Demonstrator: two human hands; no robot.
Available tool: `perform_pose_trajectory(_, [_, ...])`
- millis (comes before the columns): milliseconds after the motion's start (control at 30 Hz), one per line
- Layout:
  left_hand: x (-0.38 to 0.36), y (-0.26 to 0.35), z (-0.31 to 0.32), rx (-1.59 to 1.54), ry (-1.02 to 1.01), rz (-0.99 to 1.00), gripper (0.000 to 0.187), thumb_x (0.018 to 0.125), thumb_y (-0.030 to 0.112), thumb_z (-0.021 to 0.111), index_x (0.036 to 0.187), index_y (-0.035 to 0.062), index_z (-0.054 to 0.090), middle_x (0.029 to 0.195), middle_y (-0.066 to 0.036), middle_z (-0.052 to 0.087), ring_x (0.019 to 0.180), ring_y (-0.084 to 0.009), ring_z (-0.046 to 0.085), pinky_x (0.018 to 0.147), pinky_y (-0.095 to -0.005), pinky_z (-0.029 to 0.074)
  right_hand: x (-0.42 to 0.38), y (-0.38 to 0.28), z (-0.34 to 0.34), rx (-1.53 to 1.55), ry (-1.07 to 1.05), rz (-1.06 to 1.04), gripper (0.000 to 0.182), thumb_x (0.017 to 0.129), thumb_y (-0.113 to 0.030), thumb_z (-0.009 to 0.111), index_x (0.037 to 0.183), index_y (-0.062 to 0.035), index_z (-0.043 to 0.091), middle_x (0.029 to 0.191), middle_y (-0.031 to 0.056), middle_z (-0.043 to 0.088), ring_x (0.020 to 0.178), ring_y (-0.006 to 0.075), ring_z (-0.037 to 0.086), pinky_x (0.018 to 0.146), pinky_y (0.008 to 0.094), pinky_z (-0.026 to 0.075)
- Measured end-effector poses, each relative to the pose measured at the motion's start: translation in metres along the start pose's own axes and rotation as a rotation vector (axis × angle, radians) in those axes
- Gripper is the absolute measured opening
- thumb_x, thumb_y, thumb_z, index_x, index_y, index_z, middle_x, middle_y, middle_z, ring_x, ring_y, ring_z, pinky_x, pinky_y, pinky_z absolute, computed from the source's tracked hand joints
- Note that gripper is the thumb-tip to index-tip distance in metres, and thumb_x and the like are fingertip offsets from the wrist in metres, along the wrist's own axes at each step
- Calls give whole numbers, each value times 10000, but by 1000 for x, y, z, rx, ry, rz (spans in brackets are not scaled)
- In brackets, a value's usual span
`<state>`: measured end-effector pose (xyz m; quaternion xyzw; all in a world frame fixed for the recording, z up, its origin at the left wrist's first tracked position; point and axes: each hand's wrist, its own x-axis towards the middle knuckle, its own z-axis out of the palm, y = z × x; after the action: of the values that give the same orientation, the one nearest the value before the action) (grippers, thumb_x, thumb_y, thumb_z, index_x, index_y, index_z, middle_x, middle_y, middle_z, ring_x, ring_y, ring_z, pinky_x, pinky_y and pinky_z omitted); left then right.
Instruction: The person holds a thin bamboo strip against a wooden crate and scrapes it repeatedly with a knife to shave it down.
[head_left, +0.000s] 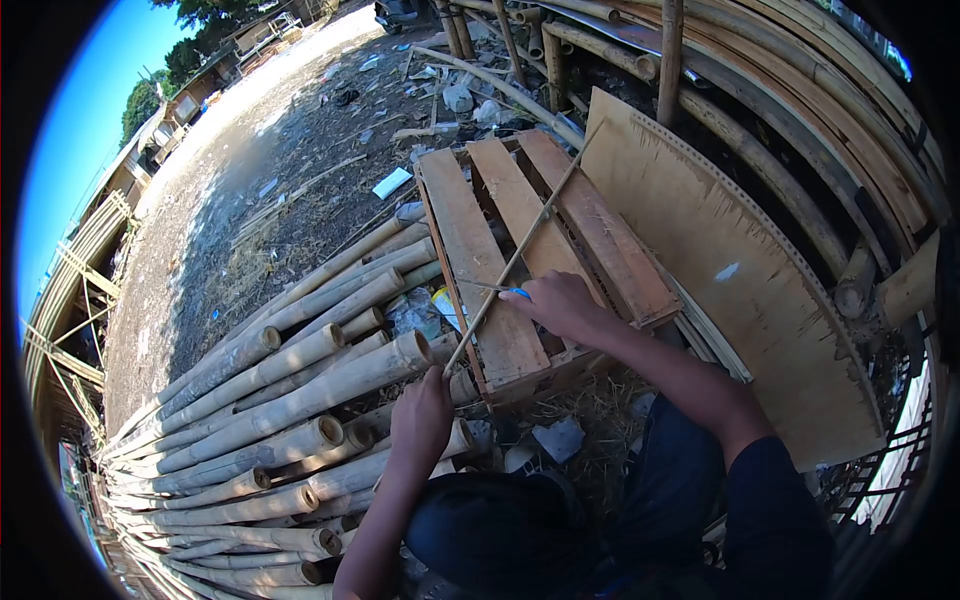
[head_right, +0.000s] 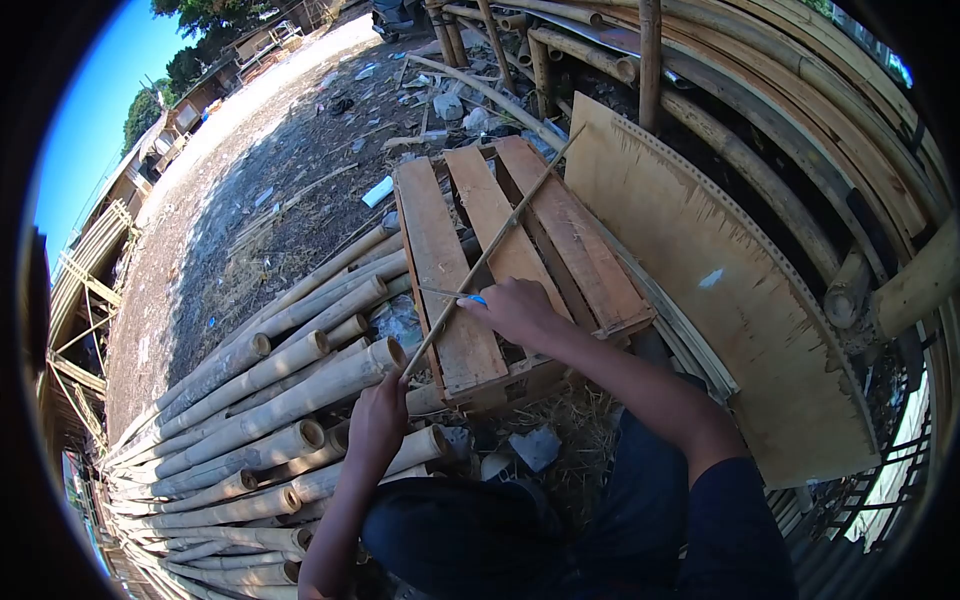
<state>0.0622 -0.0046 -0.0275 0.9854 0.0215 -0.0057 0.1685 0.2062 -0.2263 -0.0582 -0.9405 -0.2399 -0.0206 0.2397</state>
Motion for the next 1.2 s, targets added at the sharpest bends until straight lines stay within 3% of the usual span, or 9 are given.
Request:
perform_pose_trajectory(167, [-2, 1, 1, -12, 18, -3, 255, 1004, 215, 459, 1018, 10, 611, 731, -265, 620, 719, -457, 604, 658, -569, 440, 1, 7, 6, -11, 28, -42, 587, 958, -502, 505, 704, -4, 686, 611, 203, 626, 620, 367, 661, 604, 479, 521])
perform_pose_trajectory(267, [-5, 3, 1, -26, 36, 15, 266, 1006, 223, 458, 986, 8, 614, 725, -260, 620, 712, -458, 603, 648, -568, 443, 19, 47, -1, -57, 173, 45, 598, 971, -490, 493, 680, -2, 679, 589, 209, 612, 600, 363, 654, 572, 482, 509])
perform_pose_trajectory(400, [-5, 8, -1, 30, 13, 3, 282, 1014, 255, 443, 915, 25, 573, 739, -238, 631, 708, -443, 623, 628, -547, 474, 21, 45, -17, -97, 47, 242, 618, 980, -494, 478, 678, 8, 675, 592, 206, 614, 595, 362, 653, 569, 476, 511])
perform_pose_trajectory(567, [-7, 8, 2, 69, 10, 8, 287, 1017, 250, 436, 903, 18, 561, 738, -233, 633, 699, -445, 620, 627, -554, 470, -9, -19, -2, 98, -137, 61, 651, 978, -515, 468, 656, 16, 665, 589, 204, 617, 604, 364, 660, 588, 469, 526])
perform_pose_trajectory(733, [-7, 6, 2, 45, 16, 37, 278, 1015, 240, 442, 886, 15, 542, 730, -229, 631, 689, -449, 615, 614, -556, 466, -6, -10, -1, 105, -137, 14, 643, 984, -511, 452, 677, 15, 658, 582, 209, 598, 603, 388, 642, 621, 489, 509])
perform_pose_trajectory(833, [-6, 4, 1, 17, -14, 12, 277, 1014, 240, 442, 893, 14, 547, 706, -234, 621, 696, -452, 614, 622, -560, 463, 5, 19, 4, -30, 37, -43, 608, 974, -494, 485, 678, -1, 682, 597, 191, 628, 589, 344, 663, 585, 462, 527])
perform_pose_trajectory(900, [-7, 4, 1, 25, -11, 12, 277, 1014, 241, 442, 898, 15, 552, 699, -238, 616, 700, -453, 613, 628, -562, 462, 17, 45, -7, -128, 111, 136, 598, 981, -492, 470, 697, -11, 684, 601, 199, 627, 598, 353, 663, 592, 466, 523])
perform_pose_trajectory(1000, [-6, 6, 1, 24, -8, 9, 278, 1014, 238, 441, 900, 14, 561, 699, -248, 615, 703, -458, 610, 637, -563, 460, 23, 62, -15, -55, 62, 222, 601, 983, -498, 462, 712, -14, 693, 601, 203, 626, 611, 367, 664, 602, 477, 522])
perform_pose_trajectory(1200, [-2, 8, -2, -52, -23, -21, 292, 1013, 219, 433, 886, -3, 574, 733, -269, 618, 723, -467, 600, 665, -570, 453, -14, -26, -2, 63, -155, -1, 621, 981, -506, 459, 714, -2, 703, 609, 213, 631, 628, 378, 669, 626, 479, 540])
